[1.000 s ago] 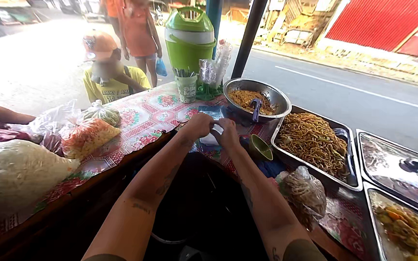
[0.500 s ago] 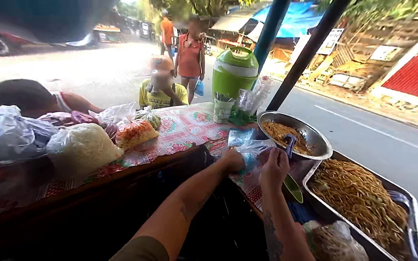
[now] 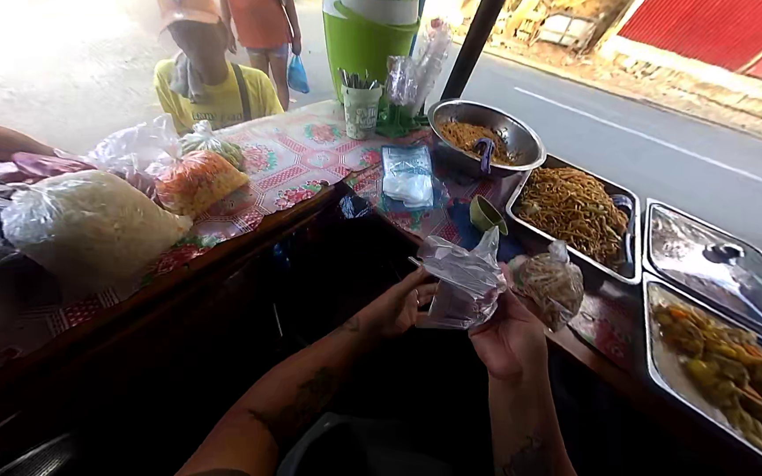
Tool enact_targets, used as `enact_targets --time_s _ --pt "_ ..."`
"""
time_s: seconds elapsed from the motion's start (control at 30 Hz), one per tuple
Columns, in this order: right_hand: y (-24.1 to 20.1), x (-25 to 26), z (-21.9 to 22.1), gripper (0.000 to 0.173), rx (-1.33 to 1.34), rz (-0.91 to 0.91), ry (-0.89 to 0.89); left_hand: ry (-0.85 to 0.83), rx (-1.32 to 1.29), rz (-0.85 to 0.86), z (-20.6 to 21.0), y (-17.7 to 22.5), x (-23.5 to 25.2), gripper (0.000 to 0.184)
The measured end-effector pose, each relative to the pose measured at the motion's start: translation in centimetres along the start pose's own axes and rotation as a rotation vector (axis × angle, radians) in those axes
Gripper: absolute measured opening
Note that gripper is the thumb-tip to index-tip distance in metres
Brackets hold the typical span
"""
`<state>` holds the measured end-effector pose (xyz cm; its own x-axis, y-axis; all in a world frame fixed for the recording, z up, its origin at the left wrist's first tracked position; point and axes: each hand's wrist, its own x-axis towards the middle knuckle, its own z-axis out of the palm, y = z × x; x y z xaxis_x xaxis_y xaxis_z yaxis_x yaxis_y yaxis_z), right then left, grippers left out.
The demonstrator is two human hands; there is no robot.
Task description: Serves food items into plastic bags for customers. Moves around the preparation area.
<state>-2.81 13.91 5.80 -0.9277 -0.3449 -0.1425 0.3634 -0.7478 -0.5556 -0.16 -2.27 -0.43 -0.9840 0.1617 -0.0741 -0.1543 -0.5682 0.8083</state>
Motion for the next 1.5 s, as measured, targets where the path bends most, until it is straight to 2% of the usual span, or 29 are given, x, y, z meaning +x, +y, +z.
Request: enact_targets --time_s 0.07,0.13,0.17,0.33,0.4,0.47,0.5,0.57,0.6,0.63,0.67,0.7,0.73,0.8,0.83,0.93,1.0,1.07,1.13,1.2,1.23,1.27,1.3,1.37,1.4,1.43,1.47,1.5 --pt "0.5 -2.0 -1.1 0.047 0.015 0.020 0.026 -0.069 -0.071 -0.009 1.2 -1.2 -1.5 0.044" --pt "0.5 -3.3 -2.3 0.048 0.015 -0.004 0.070 -0.027 -0.105 0.031 1.6 -1.7 -2.4 0.023" --pt "0.3 -3.7 -3.1 0.047 0.016 -0.026 0.103 -0.013 -0.105 0.058 1.5 -1.6 -2.8 0.019" --pt "-0.1 -5.5 -4.8 0.039 0.086 -0.163 0.371 0.001 0.000 0.022 -0.6 -1.0 -5.4 0.014" --pt "0.3 -5.9 -4.7 0.035 -0.002 -0.181 0.487 0.093 0.003 -0.011 -0.6 -1.0 -6.3 0.012" --pt "0.9 -6.6 -4.8 0.031 -0.199 -0.254 0.591 0.241 0.045 -0.030 -0.3 -0.8 -7.4 0.013" --pt "1.5 -7.1 -4.8 0.037 -0.362 -0.352 0.626 0.302 0.076 -0.019 -0.3 -0.8 -7.8 0.012" --pt "3.1 -8.2 -5.1 0.055 -0.772 -0.715 0.610 0.374 0.085 0.020 -0.4 -0.8 -8.7 0.011" --pt "3.9 -8.7 -5.4 0.048 -0.975 -0.938 0.497 0.397 0.065 0.044 -0.3 -0.9 -9.1 0.009" --pt "4.7 -9.0 -5.5 0.032 -1.136 -1.124 0.333 0.413 0.046 0.066 -0.2 -0.9 -9.5 0.006" --pt "5.5 -9.3 -5.2 0.016 -1.241 -1.224 0.138 0.417 0.033 0.081 0.0 -1.0 -10.0 0.003" --pt "6.3 -9.5 -4.7 0.015 -1.317 -1.196 -0.053 0.409 0.026 0.086 0.2 -1.0 -10.5 0.002" --pt "7.3 -9.5 -3.9 0.021 -1.372 -1.086 -0.201 0.377 0.031 0.079 0.4 -0.9 -11.0 0.005" --pt "9.3 -9.0 -3.3 0.035 -1.366 -0.782 -0.296 0.268 0.063 0.022 0.8 -0.3 -12.1 0.012" --pt "9.9 -8.7 -3.3 0.035 -1.317 -0.665 -0.275 0.220 0.060 -0.004 0.9 0.0 -12.8 0.015" --pt "10.2 -8.1 -3.5 0.011 -1.049 -0.382 -0.219 0.191 -0.039 -0.025 0.5 0.3 -13.8 0.015" --pt "9.7 -8.2 -3.3 0.018 -0.834 -0.182 -0.100 0.244 -0.171 -0.012 -0.1 0.4 -14.0 0.020" --pt "8.8 -7.6 -3.0 0.014 -0.792 -0.062 0.100 0.309 -0.335 0.013 -0.7 1.0 -13.9 0.035" --pt "8.5 -7.2 -3.8 0.006 -1.058 -0.088 0.219 0.380 -0.299 0.064 -1.1 1.7 -14.0 0.035" --pt "8.5 -7.5 -5.0 0.049 -1.453 -0.270 0.099 0.388 0.051 0.187 -1.5 1.3 -13.5 0.021" --pt "8.8 -7.8 -5.7 0.071 -1.567 -0.407 -0.029 0.311 0.297 0.276 -1.8 0.5 -13.5 0.014" --pt "9.0 -8.2 -6.4 0.082 -1.627 -0.546 -0.164 0.194 0.523 0.359 -1.9 -0.5 -13.6 0.015" --pt "9.2 -8.4 -6.8 0.079 -1.632 -0.645 -0.276 0.062 0.689 0.423 -1.6 -1.3 -13.8 0.018" --pt "9.1 -9.1 -7.0 0.043 -1.590 -0.683 -0.380 -0.131 0.924 0.485 -0.7 -2.1 -14.3 0.021" --pt "8.9 -9.8 -7.0 0.027 -1.520 -0.635 -0.356 -0.146 1.018 0.456 -0.4 -2.0 -14.7 0.024" --pt "8.6 -10.8 -6.7 0.018 -1.381 -0.526 -0.278 -0.115 1.087 0.383 -0.4 -1.8 -14.9 0.028" --pt "8.2 -12.1 -6.0 0.015 -1.178 -0.377 -0.161 -0.048 1.124 0.282 -0.7 -1.4 -14.9 0.031" --pt "7.5 -13.4 -5.3 0.021 -0.956 -0.227 -0.059 0.038 1.125 0.183 -1.3 -1.2 -14.5 0.032"
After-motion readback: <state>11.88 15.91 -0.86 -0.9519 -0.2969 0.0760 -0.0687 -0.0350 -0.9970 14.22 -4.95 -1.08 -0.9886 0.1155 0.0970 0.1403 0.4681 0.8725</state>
